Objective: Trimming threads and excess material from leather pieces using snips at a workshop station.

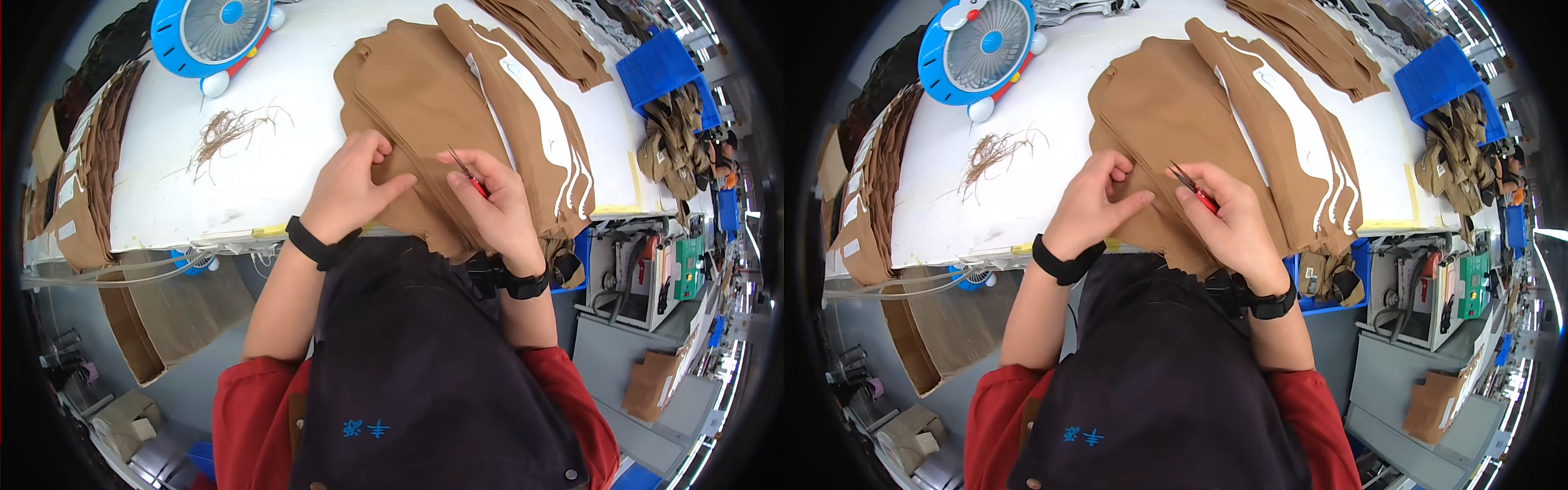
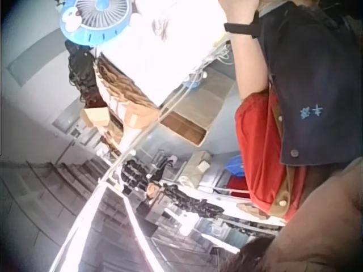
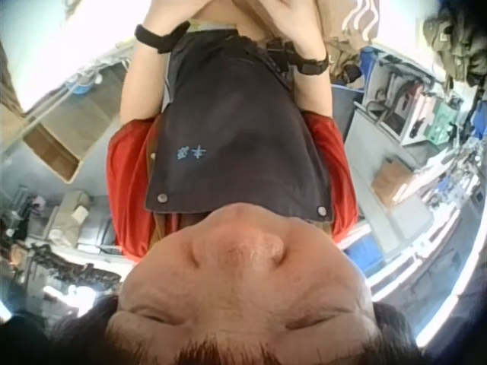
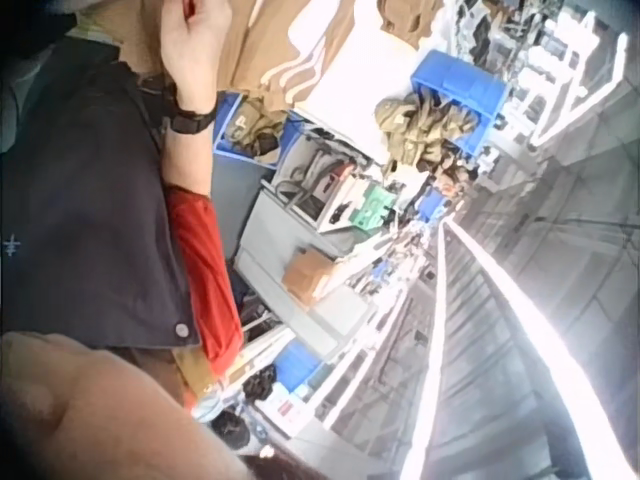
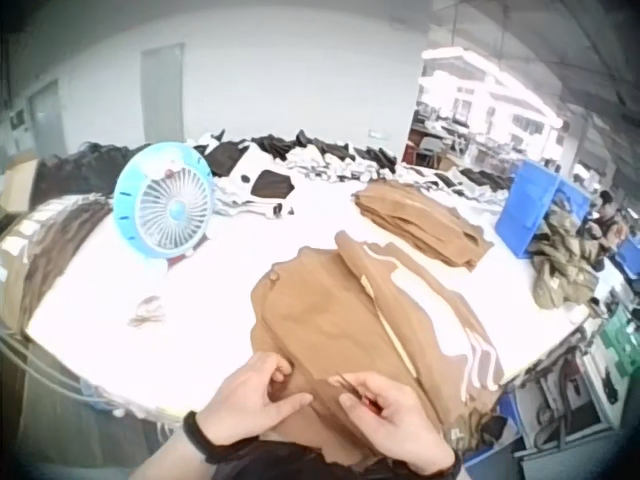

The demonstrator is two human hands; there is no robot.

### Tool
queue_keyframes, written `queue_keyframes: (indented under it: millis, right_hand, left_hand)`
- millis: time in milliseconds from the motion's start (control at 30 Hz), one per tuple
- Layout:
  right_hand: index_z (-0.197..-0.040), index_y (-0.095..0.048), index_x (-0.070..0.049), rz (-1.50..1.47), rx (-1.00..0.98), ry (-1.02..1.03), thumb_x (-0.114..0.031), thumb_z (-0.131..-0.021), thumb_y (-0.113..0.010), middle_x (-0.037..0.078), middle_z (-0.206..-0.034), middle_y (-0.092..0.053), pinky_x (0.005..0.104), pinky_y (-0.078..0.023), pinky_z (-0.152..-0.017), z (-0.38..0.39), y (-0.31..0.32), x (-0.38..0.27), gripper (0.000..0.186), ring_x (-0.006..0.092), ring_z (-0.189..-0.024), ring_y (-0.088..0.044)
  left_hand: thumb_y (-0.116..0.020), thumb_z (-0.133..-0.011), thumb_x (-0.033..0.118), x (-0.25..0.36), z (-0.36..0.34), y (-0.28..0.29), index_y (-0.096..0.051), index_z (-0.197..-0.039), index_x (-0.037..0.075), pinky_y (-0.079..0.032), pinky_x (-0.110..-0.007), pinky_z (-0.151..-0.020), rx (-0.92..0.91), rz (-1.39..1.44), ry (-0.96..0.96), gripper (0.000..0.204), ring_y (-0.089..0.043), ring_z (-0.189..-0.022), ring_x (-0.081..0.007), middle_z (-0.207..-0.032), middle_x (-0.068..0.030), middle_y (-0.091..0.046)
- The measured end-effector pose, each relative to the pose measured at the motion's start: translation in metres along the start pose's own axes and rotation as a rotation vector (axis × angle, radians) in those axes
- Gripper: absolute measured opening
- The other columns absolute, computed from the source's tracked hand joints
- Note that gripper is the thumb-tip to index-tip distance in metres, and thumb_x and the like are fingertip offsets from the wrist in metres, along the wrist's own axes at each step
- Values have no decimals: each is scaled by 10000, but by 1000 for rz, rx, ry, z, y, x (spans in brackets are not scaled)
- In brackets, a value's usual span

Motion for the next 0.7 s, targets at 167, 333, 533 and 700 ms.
queue_keyframes:
  millis: [167,333,533,700]
  right_hand:
    - [-1135,-643,23,43,11,-22,-54,-957,-584,-30,-768,-584,198,-395,-631,14,12,10,202,30,-670,-433]
    - [-1122,-652,18,33,24,-12,-54,-958,-582,-46,-722,-536,203,-366,-600,20,16,16,192,28,-652,-409]
    - [-1112,-659,11,1,31,-1,-58,-965,-578,-67,-691,-478,205,-345,-579,26,19,26,182,23,-638,-387]
    - [-1109,-664,2,12,46,-3,-62,-968,-580,-76,-677,-453,197,-326,-568,25,19,29,177,16,-627,-370]
  left_hand:
    - [-784,-824,149,-22,-4,-12,-515,-953,38,-416,-249,-589,-140,178,202,320,-446,-649,-81,-702,15,-472]
    - [-752,-859,128,-28,-6,-18,-513,-953,42,-407,-221,-577,-205,248,257,271,-454,-626,-56,-704,32,-486]
    - [-651,-932,86,-30,5,-18,-503,-933,46,-403,-216,-566,-289,406,310,153,-487,-625,-47,-724,24,-537]
    - [-599,-946,66,-10,11,-8,-485,-930,23,-411,-281,-574,-286,81,112,123,-504,-626,-102,-699,-25,-522]
Point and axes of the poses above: each hand's wrist, its own z-axis away from the middle knuckle, its own y-axis out of the back of the hand, x = y × z, the point moved 9 cm from there along -z, towards the middle knuckle
